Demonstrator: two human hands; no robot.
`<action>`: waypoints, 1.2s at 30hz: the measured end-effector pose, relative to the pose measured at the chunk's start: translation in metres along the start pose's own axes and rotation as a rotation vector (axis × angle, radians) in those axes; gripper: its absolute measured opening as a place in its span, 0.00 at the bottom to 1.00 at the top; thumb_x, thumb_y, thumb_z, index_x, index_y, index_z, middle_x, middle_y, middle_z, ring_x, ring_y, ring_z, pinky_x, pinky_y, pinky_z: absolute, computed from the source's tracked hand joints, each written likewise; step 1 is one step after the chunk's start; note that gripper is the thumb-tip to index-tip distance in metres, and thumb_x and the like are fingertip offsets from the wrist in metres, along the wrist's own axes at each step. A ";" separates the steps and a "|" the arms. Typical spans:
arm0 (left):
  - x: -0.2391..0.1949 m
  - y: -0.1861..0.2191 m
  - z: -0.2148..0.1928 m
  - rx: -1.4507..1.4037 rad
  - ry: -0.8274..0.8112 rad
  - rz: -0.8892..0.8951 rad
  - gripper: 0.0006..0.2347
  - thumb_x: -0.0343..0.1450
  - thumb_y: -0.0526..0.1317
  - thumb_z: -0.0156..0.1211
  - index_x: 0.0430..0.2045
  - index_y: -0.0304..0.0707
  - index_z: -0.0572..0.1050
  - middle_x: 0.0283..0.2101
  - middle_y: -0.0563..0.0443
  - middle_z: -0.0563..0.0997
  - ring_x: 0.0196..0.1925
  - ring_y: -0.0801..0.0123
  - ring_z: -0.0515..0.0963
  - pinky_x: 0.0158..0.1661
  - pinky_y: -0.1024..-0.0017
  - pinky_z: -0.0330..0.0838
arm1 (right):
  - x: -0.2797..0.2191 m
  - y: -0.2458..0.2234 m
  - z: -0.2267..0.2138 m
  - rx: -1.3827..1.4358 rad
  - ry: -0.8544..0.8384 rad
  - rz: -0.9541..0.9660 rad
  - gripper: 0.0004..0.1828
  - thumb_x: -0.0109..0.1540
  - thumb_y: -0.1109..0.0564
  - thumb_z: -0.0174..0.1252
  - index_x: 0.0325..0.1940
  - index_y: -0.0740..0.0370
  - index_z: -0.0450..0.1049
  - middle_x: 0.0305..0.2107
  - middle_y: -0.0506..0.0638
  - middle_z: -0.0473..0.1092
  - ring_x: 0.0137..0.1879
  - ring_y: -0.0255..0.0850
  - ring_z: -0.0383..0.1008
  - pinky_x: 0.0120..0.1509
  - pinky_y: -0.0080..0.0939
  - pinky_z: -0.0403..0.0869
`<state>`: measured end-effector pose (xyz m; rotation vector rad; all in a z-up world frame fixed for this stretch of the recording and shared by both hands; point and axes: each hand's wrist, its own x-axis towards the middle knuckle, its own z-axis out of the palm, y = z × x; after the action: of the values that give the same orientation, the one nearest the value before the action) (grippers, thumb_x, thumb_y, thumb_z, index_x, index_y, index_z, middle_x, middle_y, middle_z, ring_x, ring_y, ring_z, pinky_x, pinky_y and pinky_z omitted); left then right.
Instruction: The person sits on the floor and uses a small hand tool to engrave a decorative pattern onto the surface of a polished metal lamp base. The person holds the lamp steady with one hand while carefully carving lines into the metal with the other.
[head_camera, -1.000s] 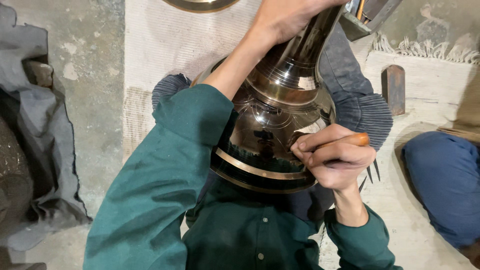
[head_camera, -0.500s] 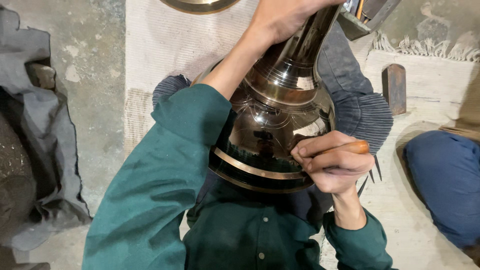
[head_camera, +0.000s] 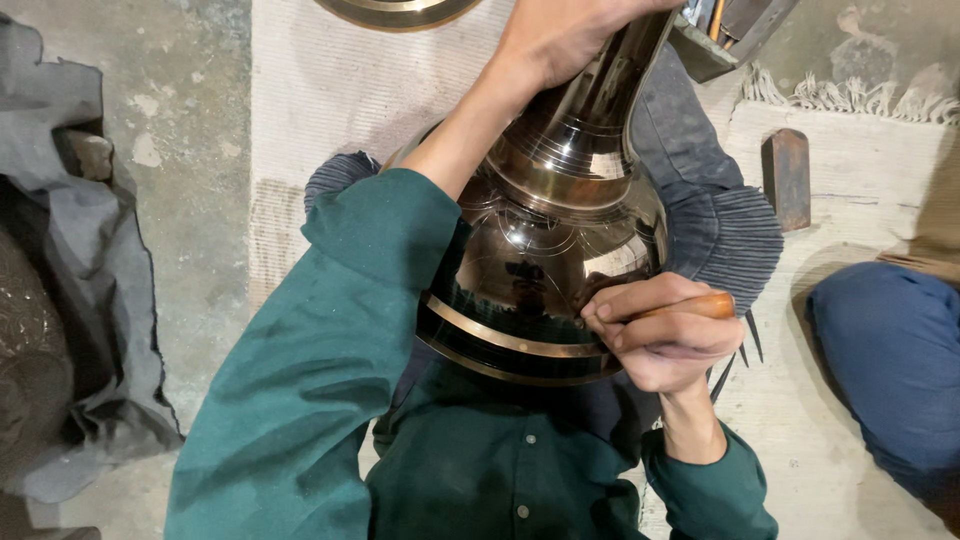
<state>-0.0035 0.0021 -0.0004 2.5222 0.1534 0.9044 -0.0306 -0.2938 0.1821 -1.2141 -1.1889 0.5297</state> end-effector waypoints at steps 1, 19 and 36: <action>0.000 0.000 0.000 -0.010 -0.023 -0.020 0.21 0.74 0.29 0.55 0.60 0.56 0.74 0.48 0.57 0.85 0.40 0.73 0.87 0.39 0.76 0.82 | 0.000 0.000 0.000 -0.033 0.005 -0.006 0.14 0.48 0.79 0.66 0.21 0.66 0.72 0.28 0.59 0.74 0.33 0.45 0.80 0.35 0.39 0.83; 0.031 0.063 -0.076 -0.582 0.232 -0.490 0.27 0.66 0.64 0.68 0.39 0.36 0.83 0.34 0.51 0.88 0.35 0.70 0.90 0.41 0.72 0.84 | -0.024 0.004 -0.007 0.025 0.025 0.081 0.11 0.52 0.75 0.67 0.24 0.66 0.73 0.32 0.58 0.74 0.34 0.44 0.80 0.40 0.41 0.84; 0.014 0.066 -0.068 -0.533 0.315 -0.479 0.36 0.63 0.67 0.69 0.53 0.33 0.76 0.47 0.40 0.85 0.51 0.57 0.87 0.54 0.62 0.81 | -0.151 0.040 -0.061 -0.109 0.475 0.965 0.16 0.70 0.53 0.59 0.33 0.66 0.75 0.19 0.49 0.70 0.20 0.35 0.68 0.22 0.31 0.64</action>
<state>-0.0384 -0.0277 0.0842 1.7384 0.5163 0.9737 -0.0188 -0.4335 0.0907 -1.8620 -0.1707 0.8152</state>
